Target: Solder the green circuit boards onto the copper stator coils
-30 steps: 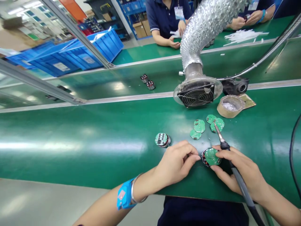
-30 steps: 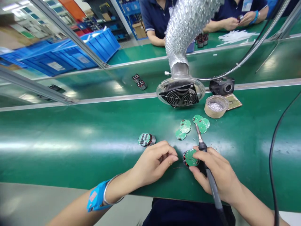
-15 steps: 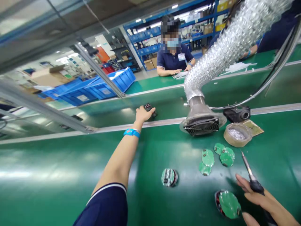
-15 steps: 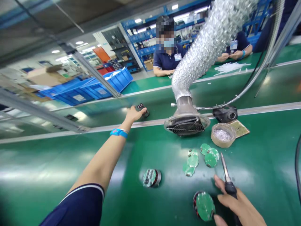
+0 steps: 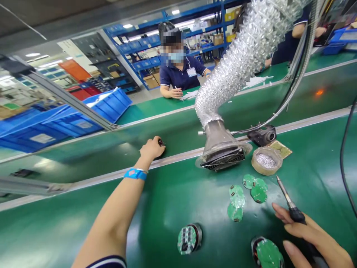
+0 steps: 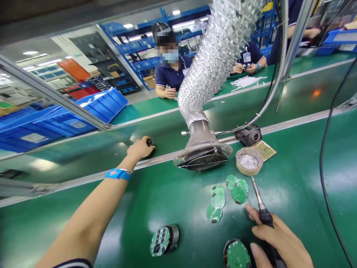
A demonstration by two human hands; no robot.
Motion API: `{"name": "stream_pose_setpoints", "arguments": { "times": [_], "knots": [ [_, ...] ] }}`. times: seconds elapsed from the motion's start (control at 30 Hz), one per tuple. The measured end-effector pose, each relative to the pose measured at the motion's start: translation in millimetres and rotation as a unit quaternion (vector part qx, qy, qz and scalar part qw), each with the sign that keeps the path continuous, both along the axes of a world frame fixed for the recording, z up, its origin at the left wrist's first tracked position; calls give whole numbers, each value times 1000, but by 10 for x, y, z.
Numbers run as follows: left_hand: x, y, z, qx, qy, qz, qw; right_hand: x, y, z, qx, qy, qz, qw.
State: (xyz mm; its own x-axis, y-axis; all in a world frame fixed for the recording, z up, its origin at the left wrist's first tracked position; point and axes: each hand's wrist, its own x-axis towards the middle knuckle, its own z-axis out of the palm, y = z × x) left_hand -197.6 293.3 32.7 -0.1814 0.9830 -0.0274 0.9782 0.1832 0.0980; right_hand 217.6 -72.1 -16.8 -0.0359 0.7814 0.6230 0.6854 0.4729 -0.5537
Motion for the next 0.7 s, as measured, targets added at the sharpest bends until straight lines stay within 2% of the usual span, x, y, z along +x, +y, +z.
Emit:
{"name": "stream_pose_setpoints", "arguments": {
  "times": [0.07,0.13,0.2,0.27,0.3,0.37,0.43,0.5,0.57,0.6,0.63,0.67,0.7],
  "knots": [
    [112,-235,83,34,22,-21,999,-27,12,77,7,2,22,1000],
    [275,-529,173,52,35,-71,995,-35,25,135,19,3,48,999],
    [490,-859,216,37,44,-186,981,-34,32,167,31,17,59,998],
    [727,-1178,200,-12,48,-315,948,-34,32,178,41,30,64,997],
    [836,-1321,180,-40,50,-352,934,-35,30,178,45,33,64,996],
    [1001,-1570,157,-69,48,-378,922,-33,22,174,49,33,63,996],
    [1086,-1806,196,-53,37,-384,921,-27,10,171,43,31,64,997],
    [1129,-2087,297,17,9,-368,930,-18,-7,179,30,35,68,997],
    [1190,-2434,398,101,-62,-332,936,-16,-25,201,16,47,77,996],
    [1241,-2619,422,97,-126,-343,926,-19,-32,216,10,54,84,995],
    [1306,-2797,420,58,-198,-360,910,-27,-39,233,4,60,91,994],
    [1382,-2954,388,-12,-268,-370,890,-37,-45,250,-3,64,100,993],
    [1463,-3082,332,-75,-336,-348,872,-50,-50,265,-10,67,109,992]
  ]
}}
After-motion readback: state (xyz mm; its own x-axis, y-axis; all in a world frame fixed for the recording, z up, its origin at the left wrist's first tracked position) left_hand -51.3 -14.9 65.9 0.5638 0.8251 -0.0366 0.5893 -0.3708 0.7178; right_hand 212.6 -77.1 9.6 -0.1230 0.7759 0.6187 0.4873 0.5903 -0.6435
